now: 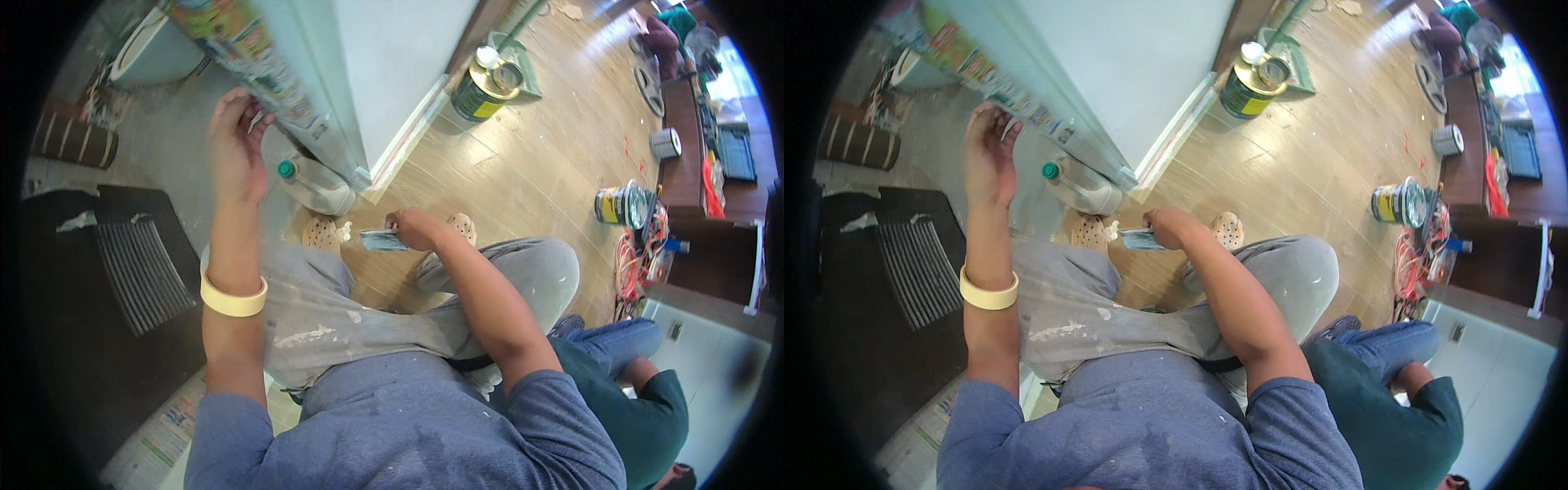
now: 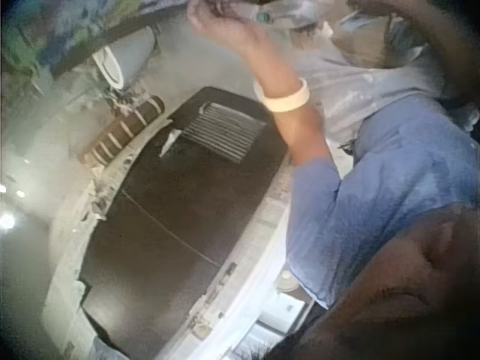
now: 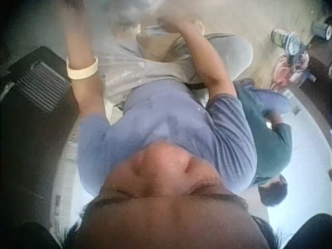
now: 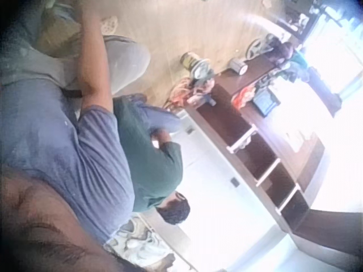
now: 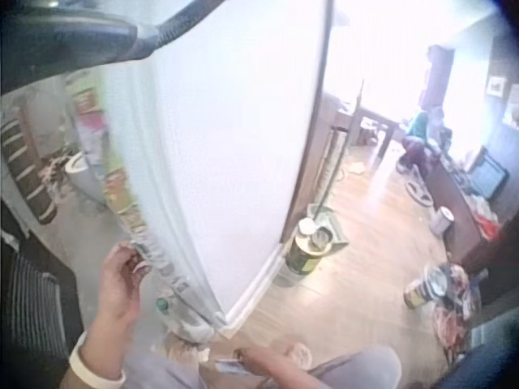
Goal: The person applies wallpaper to a wall, smoothing it with a tool and trimming the edges. They work along the baseboard and corner, ensuring the wallpaper adheres properly.
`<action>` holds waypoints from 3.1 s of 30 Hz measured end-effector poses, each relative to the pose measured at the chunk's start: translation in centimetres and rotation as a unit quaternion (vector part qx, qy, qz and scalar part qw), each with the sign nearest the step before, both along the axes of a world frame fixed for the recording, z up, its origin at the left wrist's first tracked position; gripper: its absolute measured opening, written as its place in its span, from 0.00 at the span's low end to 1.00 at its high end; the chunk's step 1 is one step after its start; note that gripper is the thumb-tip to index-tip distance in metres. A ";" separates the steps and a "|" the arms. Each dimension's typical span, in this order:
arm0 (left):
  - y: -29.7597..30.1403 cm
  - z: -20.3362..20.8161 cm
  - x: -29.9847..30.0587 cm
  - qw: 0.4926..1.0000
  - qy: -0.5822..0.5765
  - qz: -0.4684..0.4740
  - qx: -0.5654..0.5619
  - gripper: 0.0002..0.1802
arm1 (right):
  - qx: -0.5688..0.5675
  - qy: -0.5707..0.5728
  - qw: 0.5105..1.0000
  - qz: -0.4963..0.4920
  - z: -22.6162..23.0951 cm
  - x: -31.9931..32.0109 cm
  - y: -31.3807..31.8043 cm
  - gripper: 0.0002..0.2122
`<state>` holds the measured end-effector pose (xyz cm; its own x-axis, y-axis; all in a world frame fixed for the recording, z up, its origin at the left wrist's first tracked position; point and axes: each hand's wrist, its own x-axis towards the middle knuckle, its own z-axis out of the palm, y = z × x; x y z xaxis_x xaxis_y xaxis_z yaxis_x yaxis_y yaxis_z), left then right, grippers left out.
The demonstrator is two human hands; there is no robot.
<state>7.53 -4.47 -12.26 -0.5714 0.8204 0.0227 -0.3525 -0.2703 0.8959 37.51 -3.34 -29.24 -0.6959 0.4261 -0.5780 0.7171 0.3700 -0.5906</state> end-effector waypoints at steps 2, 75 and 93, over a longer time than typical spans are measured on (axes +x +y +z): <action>-0.1 -0.1 0.0 1.000 0.005 0.005 0.005 0.09 | 0.011 0.018 1.000 0.014 0.0 -0.3 -0.2 0.16; 2.4 1.8 6.0 0.985 0.031 0.171 0.010 0.09 | 0.123 -0.104 0.943 -0.290 -10.4 -12.0 5.9 0.25; 2.3 0.7 5.1 0.990 0.000 0.139 0.033 0.06 | 0.161 -0.044 0.944 -0.286 -5.1 -11.1 5.3 0.28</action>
<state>12.63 -2.17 -11.56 -0.7744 0.6287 0.0703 -0.2568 -0.4140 0.8733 26.37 1.92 -34.37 -0.2538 0.8809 -0.3996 0.8945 0.0566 -0.4434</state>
